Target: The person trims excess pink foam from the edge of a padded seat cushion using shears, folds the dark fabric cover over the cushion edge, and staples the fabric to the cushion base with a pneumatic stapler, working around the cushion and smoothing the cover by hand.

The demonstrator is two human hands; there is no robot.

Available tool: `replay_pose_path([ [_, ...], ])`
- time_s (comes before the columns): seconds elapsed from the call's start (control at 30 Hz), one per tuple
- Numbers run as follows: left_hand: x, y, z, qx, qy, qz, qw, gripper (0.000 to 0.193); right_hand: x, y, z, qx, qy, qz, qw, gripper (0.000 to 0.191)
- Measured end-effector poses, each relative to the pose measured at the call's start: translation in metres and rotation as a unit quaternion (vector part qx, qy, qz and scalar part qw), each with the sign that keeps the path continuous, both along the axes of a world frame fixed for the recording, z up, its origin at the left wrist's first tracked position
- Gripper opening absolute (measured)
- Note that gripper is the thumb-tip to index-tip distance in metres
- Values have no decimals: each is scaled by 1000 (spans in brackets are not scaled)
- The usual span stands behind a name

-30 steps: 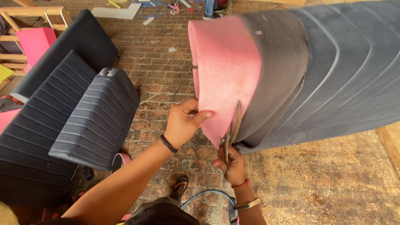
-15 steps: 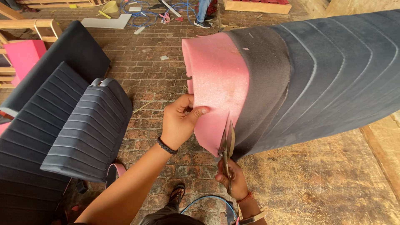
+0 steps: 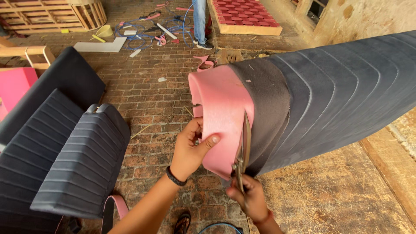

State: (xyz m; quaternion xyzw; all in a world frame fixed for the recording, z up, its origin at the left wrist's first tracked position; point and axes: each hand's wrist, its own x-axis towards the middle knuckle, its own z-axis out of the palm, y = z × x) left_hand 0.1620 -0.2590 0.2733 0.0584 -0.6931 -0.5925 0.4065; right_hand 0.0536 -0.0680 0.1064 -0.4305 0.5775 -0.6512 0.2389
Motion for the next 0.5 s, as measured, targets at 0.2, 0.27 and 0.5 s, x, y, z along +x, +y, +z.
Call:
replay_pose_path([
  [0.2, -4, -4, 26, 18, -29, -8, 999, 24, -3, 70, 35, 94, -31, 59, 993, 54],
  [0.27, -2, -3, 29, -34, -45, 24, 998, 23, -8, 90, 57, 144, -42, 46, 988, 56],
  [0.5, 4, 6, 37, -82, -26, 5, 996, 13, -39, 116, 185, 355, -179, 44, 916, 61],
])
